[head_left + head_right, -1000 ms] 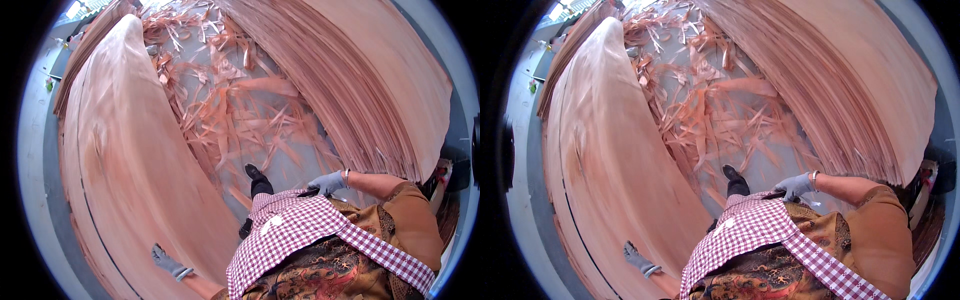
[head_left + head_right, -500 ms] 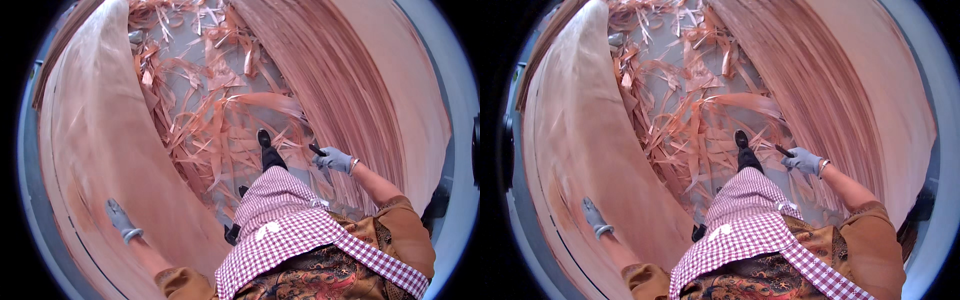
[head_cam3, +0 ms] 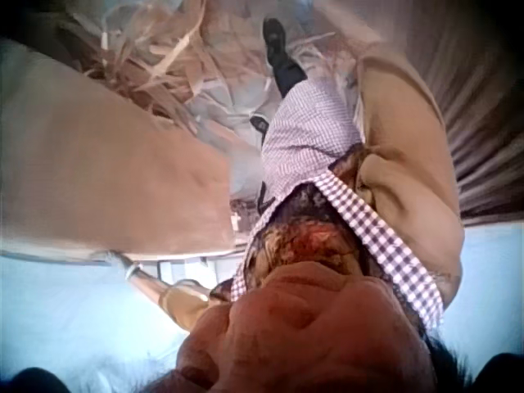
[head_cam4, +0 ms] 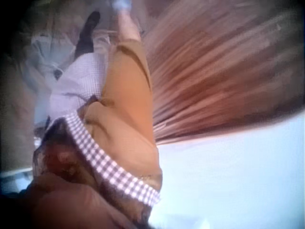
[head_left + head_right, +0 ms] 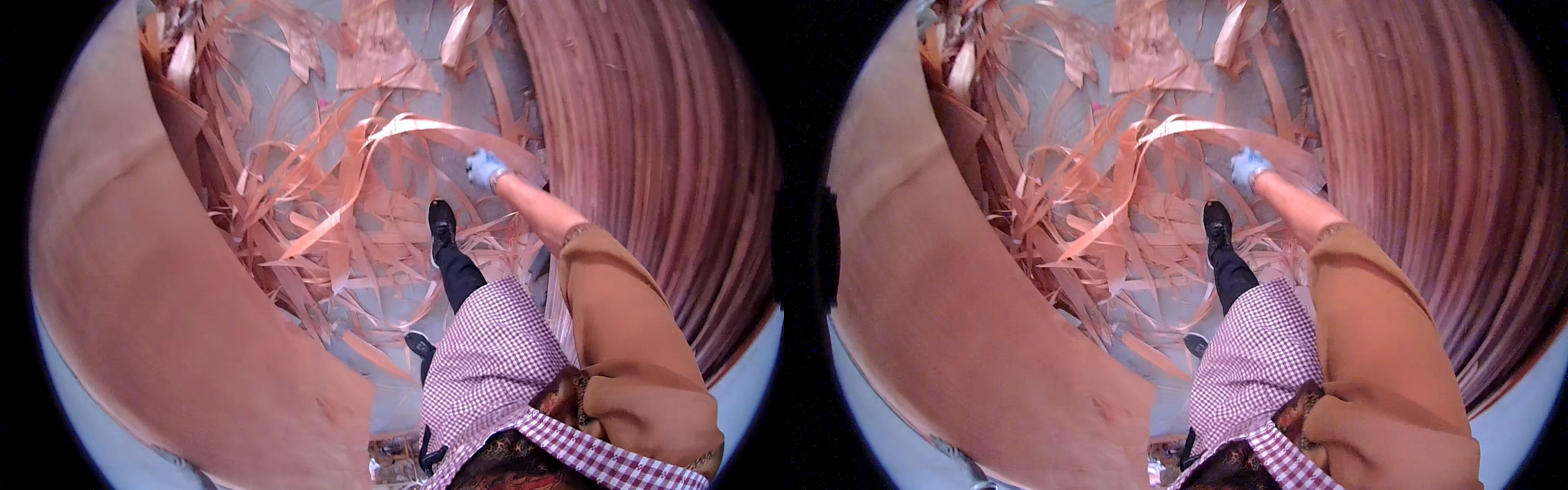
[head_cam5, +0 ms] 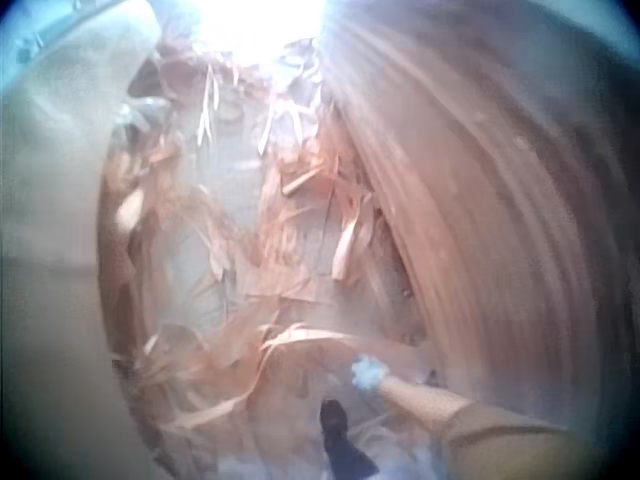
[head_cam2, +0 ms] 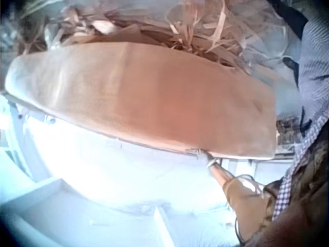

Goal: The person handles wood veneer sheets by moving them across a workspace and uses a utility knife to trim specific sections, applying white tape strips to the veneer surface.

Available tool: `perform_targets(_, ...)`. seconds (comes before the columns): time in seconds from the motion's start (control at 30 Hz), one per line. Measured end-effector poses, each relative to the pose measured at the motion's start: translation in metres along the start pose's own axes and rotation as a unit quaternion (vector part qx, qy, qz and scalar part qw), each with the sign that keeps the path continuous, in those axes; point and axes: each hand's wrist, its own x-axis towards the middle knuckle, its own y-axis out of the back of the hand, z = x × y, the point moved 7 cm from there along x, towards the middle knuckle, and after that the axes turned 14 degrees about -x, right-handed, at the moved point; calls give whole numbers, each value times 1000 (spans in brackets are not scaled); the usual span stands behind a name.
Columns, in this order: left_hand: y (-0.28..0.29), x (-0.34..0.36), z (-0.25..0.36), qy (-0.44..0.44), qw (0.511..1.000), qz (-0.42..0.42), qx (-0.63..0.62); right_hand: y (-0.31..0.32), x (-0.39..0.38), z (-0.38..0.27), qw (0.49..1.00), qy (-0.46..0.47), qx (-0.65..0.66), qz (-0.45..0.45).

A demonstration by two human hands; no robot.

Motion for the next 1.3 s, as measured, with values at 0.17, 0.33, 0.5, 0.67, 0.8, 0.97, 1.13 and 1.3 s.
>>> perform_targets(0.17, -2, -18, 18, 52, 996, -17, 68, 26, 102, -14, 996, -18, -71, -43)
perform_targets(0.33, -7, -5, 33, 55, 994, -42, 87, -13, 155, 15, 995, -5, -91, -42)
perform_targets(0.5, -10, -16, 26, 46, 995, -42, 78, -4, 117, 5, 1000, -26, -15, 3)
perform_targets(0.67, -12, -40, 11, 22, 998, -29, 52, 68, 17, -41, 981, 82, 104, 139)
perform_targets(0.8, -26, -42, 9, -25, 999, -26, 32, 156, -46, -58, 969, 117, 125, 178)
perform_targets(0.97, -43, -37, 7, -73, 995, 62, 23, 275, -118, -99, 970, 157, 19, 186)
perform_targets(1.13, -61, -20, 24, -59, 984, 142, 88, 367, -182, -136, 954, 173, -82, 231)
perform_targets(1.3, -77, -13, 32, -4, 979, 149, 142, 427, -244, -171, 946, 146, -166, 235)
